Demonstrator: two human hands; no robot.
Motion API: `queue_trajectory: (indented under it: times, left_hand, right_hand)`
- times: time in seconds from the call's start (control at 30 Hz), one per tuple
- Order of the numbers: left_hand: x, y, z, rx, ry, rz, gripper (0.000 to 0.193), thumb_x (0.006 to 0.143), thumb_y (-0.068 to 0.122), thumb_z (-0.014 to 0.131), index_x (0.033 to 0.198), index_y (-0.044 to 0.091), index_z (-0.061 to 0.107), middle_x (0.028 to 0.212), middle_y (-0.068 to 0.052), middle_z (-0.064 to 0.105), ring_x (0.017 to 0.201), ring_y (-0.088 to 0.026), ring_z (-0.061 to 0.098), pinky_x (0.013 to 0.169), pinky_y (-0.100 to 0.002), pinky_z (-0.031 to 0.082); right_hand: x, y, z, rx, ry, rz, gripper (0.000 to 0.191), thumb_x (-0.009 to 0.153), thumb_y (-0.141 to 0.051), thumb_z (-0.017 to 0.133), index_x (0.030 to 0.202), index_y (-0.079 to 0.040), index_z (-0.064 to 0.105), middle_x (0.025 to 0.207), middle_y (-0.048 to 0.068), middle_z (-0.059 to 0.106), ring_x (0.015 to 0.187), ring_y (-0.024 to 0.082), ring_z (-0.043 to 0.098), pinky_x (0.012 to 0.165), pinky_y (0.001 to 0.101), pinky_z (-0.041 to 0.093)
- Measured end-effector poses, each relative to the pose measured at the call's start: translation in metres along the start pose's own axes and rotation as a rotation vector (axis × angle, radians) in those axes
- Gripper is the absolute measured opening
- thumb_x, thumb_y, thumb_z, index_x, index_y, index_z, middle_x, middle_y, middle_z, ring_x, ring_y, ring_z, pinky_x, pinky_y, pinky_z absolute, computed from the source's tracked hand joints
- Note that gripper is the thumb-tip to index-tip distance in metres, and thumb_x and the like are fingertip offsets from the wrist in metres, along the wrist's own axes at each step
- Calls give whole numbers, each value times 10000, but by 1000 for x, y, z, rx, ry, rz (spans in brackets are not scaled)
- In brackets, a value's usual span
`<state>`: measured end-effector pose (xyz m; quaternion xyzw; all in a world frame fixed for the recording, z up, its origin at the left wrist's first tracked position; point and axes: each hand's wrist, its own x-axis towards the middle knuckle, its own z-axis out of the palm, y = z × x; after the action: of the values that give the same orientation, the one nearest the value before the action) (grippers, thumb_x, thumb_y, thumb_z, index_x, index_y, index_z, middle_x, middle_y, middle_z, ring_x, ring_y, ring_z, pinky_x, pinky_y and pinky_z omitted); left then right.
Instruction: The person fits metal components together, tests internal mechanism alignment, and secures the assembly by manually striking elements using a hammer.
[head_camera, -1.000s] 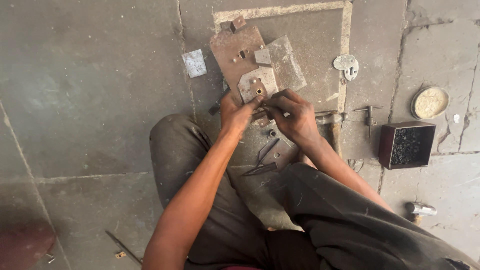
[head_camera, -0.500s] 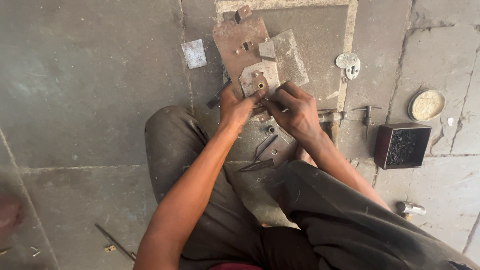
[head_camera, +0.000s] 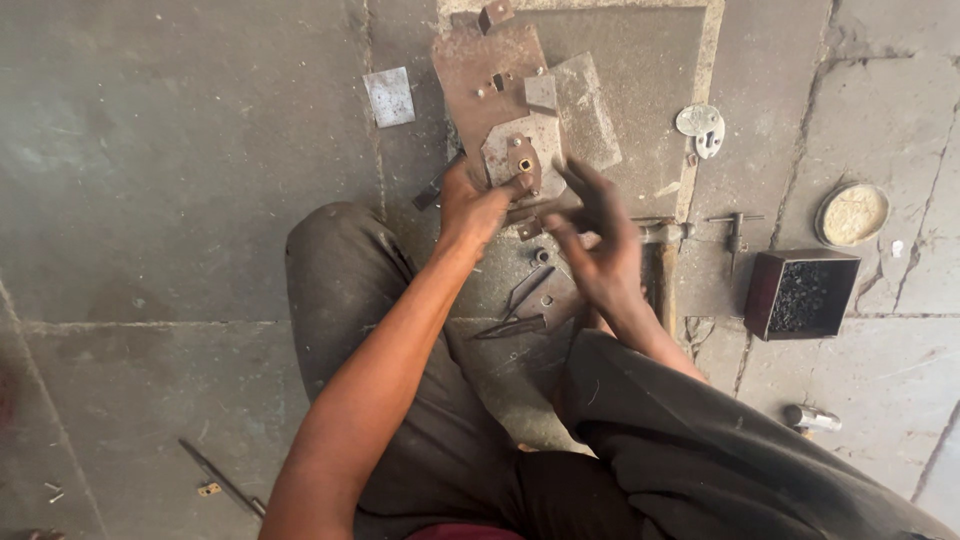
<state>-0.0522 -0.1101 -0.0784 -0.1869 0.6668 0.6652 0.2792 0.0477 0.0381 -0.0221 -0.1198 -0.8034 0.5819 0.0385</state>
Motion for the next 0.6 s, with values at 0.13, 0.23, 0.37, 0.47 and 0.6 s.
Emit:
queue_trajectory:
  times: [0.13,0.23,0.37,0.47,0.6]
  left_hand:
    - [-1,0,0,-16,-2,10,345,774,43,829,1091,-3,699,997,-155,789,862,-232,775,748,-362,629]
    - [-2,4,0,13,-19,45,338,782,49,838,1087,-8,705,1005,-159,788,876,-232,771,761,-356,618]
    - [-2,8,-1,-50,-35,-70,329,770,60,820,1065,-2,688,965,-153,779,825,-260,775,700,-408,634]
    - [-2,9,0,14,-11,-18,356,756,72,842,1074,7,697,977,-135,788,848,-244,776,736,-391,624]
    - [-1,8,1,159,42,-131,346,775,126,857,1067,15,707,974,-142,801,839,-237,778,748,-377,606]
  right_hand:
    - [1,0,1,-117,39,88,336,1094,-95,665,1427,-62,643,979,146,789,805,156,739,717,277,563]
    - [6,-2,0,-78,-9,-3,431,1052,-91,663,1463,-12,560,990,142,785,875,179,744,807,330,561]
    - [11,-6,0,-116,74,248,247,1086,-129,644,1310,-75,733,925,133,814,676,204,715,603,370,545]
    - [12,-7,0,-16,-16,-6,423,958,-113,658,1356,-1,570,1293,164,666,853,149,734,784,320,602]
    - [13,-5,0,-77,17,47,306,1065,-122,658,1362,-49,669,1180,142,774,946,159,762,857,325,626]
